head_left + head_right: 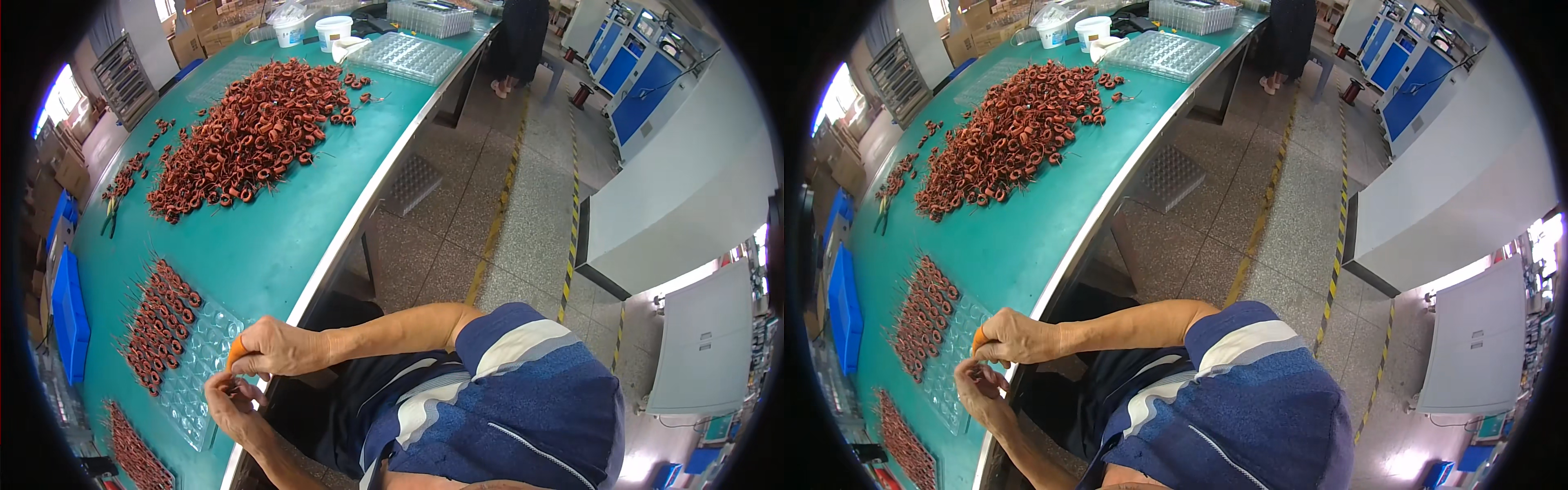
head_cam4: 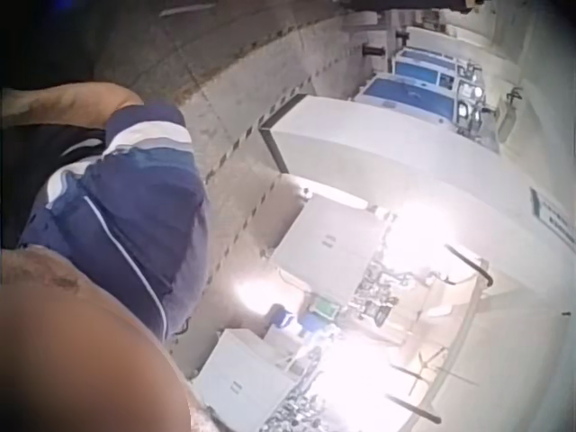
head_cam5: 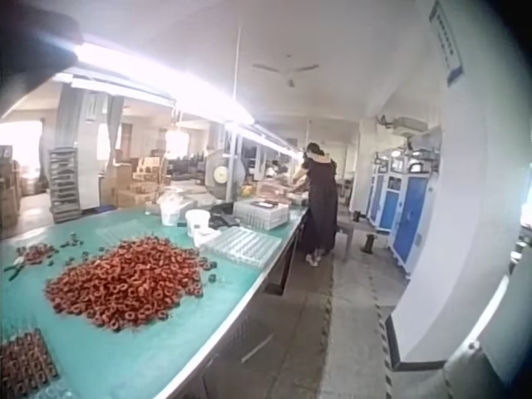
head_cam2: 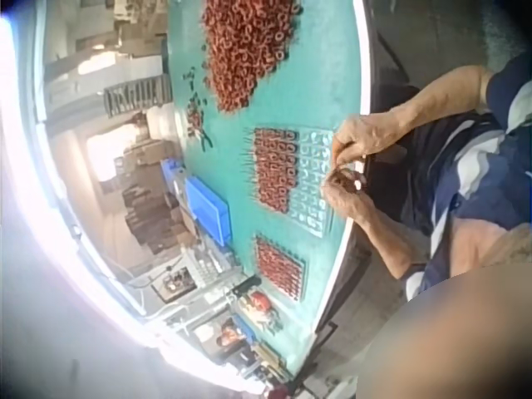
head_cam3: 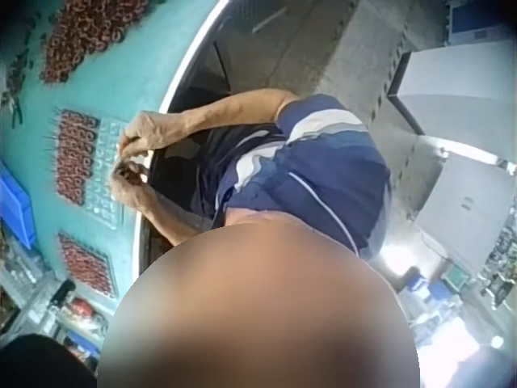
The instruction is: Assembling and organizing electronic coils on a transparent plastic tray at a workbench.
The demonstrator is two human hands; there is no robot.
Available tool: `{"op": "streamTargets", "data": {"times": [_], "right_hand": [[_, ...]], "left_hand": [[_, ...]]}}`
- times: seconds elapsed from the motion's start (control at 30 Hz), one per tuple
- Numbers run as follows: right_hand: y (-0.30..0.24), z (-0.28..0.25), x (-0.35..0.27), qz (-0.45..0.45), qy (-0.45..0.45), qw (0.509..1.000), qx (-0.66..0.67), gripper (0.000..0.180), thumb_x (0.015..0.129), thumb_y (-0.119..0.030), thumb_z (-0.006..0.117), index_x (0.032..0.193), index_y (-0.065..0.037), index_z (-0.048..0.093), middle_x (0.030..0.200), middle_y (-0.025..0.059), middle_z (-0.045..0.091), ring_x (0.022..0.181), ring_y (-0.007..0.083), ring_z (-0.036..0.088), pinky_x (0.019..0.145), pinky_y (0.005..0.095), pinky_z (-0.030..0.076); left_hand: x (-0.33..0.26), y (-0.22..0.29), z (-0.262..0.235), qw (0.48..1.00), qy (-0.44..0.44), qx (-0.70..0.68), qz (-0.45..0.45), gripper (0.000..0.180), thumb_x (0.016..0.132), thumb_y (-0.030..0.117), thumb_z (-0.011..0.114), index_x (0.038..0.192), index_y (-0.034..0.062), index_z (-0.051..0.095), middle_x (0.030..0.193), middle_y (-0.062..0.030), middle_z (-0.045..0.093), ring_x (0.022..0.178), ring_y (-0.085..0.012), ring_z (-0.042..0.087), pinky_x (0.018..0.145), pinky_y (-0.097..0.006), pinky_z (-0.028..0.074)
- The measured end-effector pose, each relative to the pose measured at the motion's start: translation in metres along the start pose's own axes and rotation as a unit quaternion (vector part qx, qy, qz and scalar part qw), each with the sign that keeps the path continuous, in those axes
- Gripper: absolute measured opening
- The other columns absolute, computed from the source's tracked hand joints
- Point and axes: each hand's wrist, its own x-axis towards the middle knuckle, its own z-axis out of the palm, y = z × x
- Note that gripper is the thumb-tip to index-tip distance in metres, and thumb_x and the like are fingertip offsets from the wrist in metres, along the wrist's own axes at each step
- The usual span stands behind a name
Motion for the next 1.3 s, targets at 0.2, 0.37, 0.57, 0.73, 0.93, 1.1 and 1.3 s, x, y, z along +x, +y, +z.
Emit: {"op": "streamTargets", "data": {"times": [0.2, 0.37, 0.57, 0.73, 0.93, 1.1, 1.3], "right_hand": [[-0.014, -0.008, -0.006, 0.166, -0.029, 0.969, 0.181, 0.013, 0.087, -0.011, 0.063, 0.090, 0.002, 0.065, 0.072, 0.0030, 0.061, 0.060, 0.0077, 0.055, 0.055, 0.0244, 0.048], [-0.002, 0.004, -0.008, -0.118, 0.044, 0.990, -0.058, 0.016, 0.083, -0.010, 0.069, 0.092, 0.002, 0.063, 0.081, 0.0105, 0.063, 0.072, 0.0221, 0.062, 0.064, 0.0309, 0.049], [-0.002, -0.005, -0.002, 0.009, 0.153, 0.987, -0.042, 0.037, 0.085, -0.028, 0.071, 0.099, 0.004, 0.060, 0.082, 0.0115, 0.063, 0.073, 0.0180, 0.060, 0.066, 0.0304, 0.049], [-0.007, -0.003, -0.007, 0.140, 0.051, 0.984, 0.099, 0.036, 0.088, -0.031, 0.068, 0.087, 0.005, 0.061, 0.066, 0.0026, 0.058, 0.058, 0.0084, 0.054, 0.053, 0.0239, 0.045], [-0.001, -0.009, -0.006, 0.196, 0.038, 0.953, 0.229, 0.029, 0.087, -0.030, 0.068, 0.081, -0.002, 0.060, 0.064, 0.0003, 0.057, 0.053, 0.0070, 0.055, 0.044, 0.0196, 0.042], [0.000, -0.009, -0.008, 0.229, -0.002, 0.945, 0.232, 0.029, 0.084, -0.028, 0.070, 0.082, -0.001, 0.061, 0.065, 0.0003, 0.058, 0.052, 0.0074, 0.055, 0.044, 0.0200, 0.042], [0.008, -0.011, -0.008, 0.236, -0.010, 0.946, 0.224, 0.026, 0.082, -0.025, 0.071, 0.081, -0.001, 0.061, 0.063, 0.0014, 0.058, 0.052, 0.0077, 0.055, 0.044, 0.0215, 0.041]], "left_hand": [[-0.005, 0.000, -0.011, 0.993, -0.102, -0.008, 0.064, 0.027, 0.098, 0.029, 0.053, 0.110, 0.0042, 0.051, 0.073, -0.0009, 0.046, 0.059, -0.0065, 0.043, 0.049, -0.019, 0.035], [-0.005, 0.002, -0.009, 0.990, -0.137, -0.008, 0.044, 0.021, 0.098, 0.025, 0.053, 0.104, 0.0053, 0.050, 0.074, -0.0003, 0.046, 0.058, -0.0059, 0.042, 0.048, -0.018, 0.034], [0.003, -0.004, 0.003, 0.996, -0.031, 0.025, 0.077, 0.017, 0.099, 0.020, 0.050, 0.105, 0.0038, 0.049, 0.076, -0.0016, 0.046, 0.061, -0.0073, 0.043, 0.051, -0.019, 0.035], [0.013, -0.005, 0.006, 0.958, -0.023, 0.260, 0.117, 0.014, 0.099, 0.011, 0.046, 0.106, -0.0010, 0.048, 0.078, -0.0022, 0.046, 0.067, -0.0078, 0.042, 0.059, -0.021, 0.036], [0.010, 0.017, 0.002, 0.926, -0.139, 0.320, 0.146, 0.022, 0.098, 0.015, 0.051, 0.110, -0.0020, 0.047, 0.083, -0.0043, 0.049, 0.072, -0.0117, 0.046, 0.066, -0.025, 0.040], [0.008, 0.036, -0.008, 0.930, -0.242, 0.267, 0.079, 0.032, 0.093, 0.024, 0.061, 0.108, -0.0009, 0.047, 0.083, -0.0033, 0.048, 0.074, -0.0111, 0.047, 0.068, -0.024, 0.041], [0.010, 0.047, -0.005, 0.859, -0.242, 0.438, 0.109, 0.025, 0.083, 0.002, 0.066, 0.103, -0.0016, 0.051, 0.083, -0.0060, 0.053, 0.074, -0.0145, 0.056, 0.070, -0.028, 0.046]]}}
